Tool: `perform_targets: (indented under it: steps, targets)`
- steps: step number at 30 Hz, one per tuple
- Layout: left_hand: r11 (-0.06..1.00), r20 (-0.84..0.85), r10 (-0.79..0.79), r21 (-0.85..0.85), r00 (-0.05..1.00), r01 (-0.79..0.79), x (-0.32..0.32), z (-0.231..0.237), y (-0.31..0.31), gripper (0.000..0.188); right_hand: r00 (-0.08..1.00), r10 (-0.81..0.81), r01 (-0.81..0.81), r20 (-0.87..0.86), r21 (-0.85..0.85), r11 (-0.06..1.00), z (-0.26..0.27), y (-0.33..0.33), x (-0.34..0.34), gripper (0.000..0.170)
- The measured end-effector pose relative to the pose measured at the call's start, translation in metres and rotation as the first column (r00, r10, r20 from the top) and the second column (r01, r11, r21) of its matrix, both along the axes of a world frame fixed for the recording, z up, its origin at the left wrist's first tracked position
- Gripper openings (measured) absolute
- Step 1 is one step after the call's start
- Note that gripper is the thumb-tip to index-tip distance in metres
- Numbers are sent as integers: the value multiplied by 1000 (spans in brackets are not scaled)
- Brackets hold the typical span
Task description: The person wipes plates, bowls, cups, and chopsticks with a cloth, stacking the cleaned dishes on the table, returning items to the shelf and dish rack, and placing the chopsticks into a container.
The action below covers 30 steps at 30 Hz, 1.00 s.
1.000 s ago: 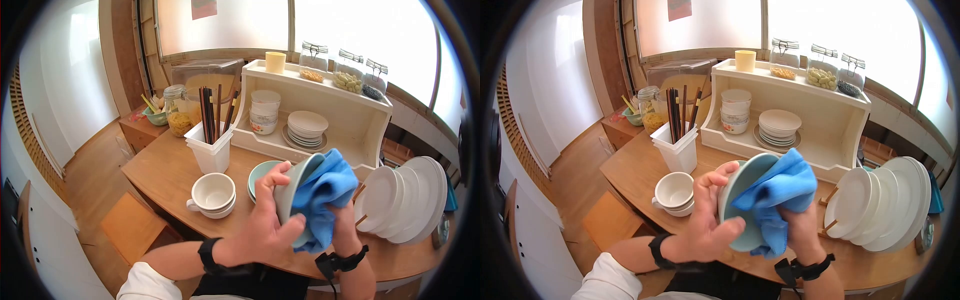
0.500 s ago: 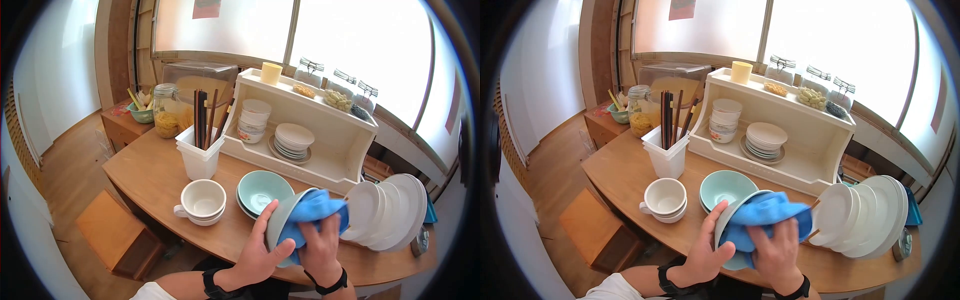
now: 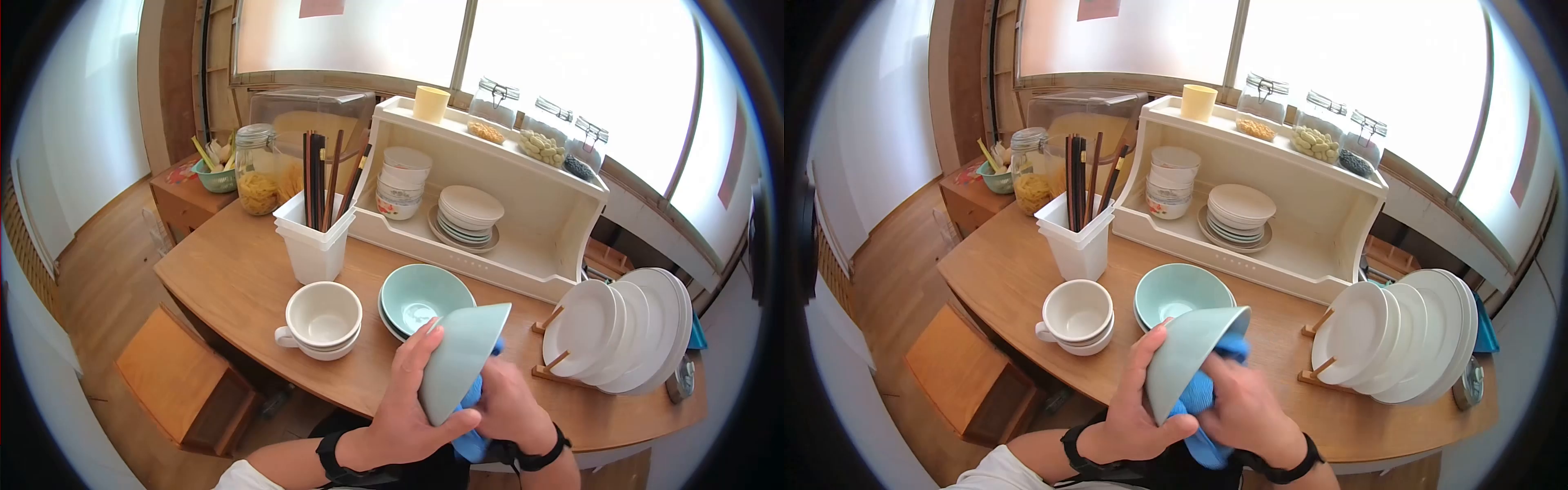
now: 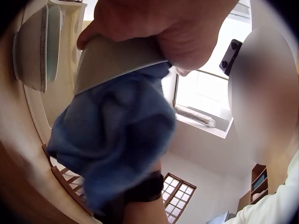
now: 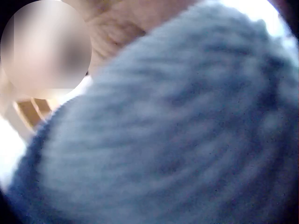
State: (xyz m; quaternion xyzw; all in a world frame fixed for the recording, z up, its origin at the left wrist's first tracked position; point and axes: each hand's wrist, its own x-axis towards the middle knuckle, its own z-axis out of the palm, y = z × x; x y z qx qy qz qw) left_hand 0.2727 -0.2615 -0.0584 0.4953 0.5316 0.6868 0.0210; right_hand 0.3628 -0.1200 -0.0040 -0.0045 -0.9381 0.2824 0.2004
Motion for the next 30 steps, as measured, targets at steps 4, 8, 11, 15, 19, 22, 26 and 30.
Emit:
perform_targets:
  steps: [4,8,11,15,19,22,26,30]
  targets:
    - [975,-67,-95,193,993,107,-3,1,3,85,963,178,-256,-201,-484,837,-13,-13,6,53]
    - [944,72,-227,260,971,202,8,6,3,79,826,-85,91,-558,-16,996,-10,-12,15,55]
    - [940,69,-231,274,971,204,6,4,-5,77,627,-164,377,-762,113,919,-25,1,25,64]
    - [880,330,-353,434,876,191,14,6,-13,70,689,-399,398,-605,-144,906,-40,5,52,71]
    - [932,59,-107,355,992,79,27,3,-12,68,649,-427,285,-630,-320,904,-36,0,45,65]
    - [872,-290,22,474,957,124,30,2,4,80,608,-476,170,-635,-482,860,-32,-8,40,59]
    - [895,-334,7,422,943,142,32,5,2,81,565,-535,-4,-628,-650,760,-27,-18,32,53]
    - [943,-86,-324,56,942,329,13,12,-7,66,539,-603,-166,-588,-776,609,-22,-14,32,46]
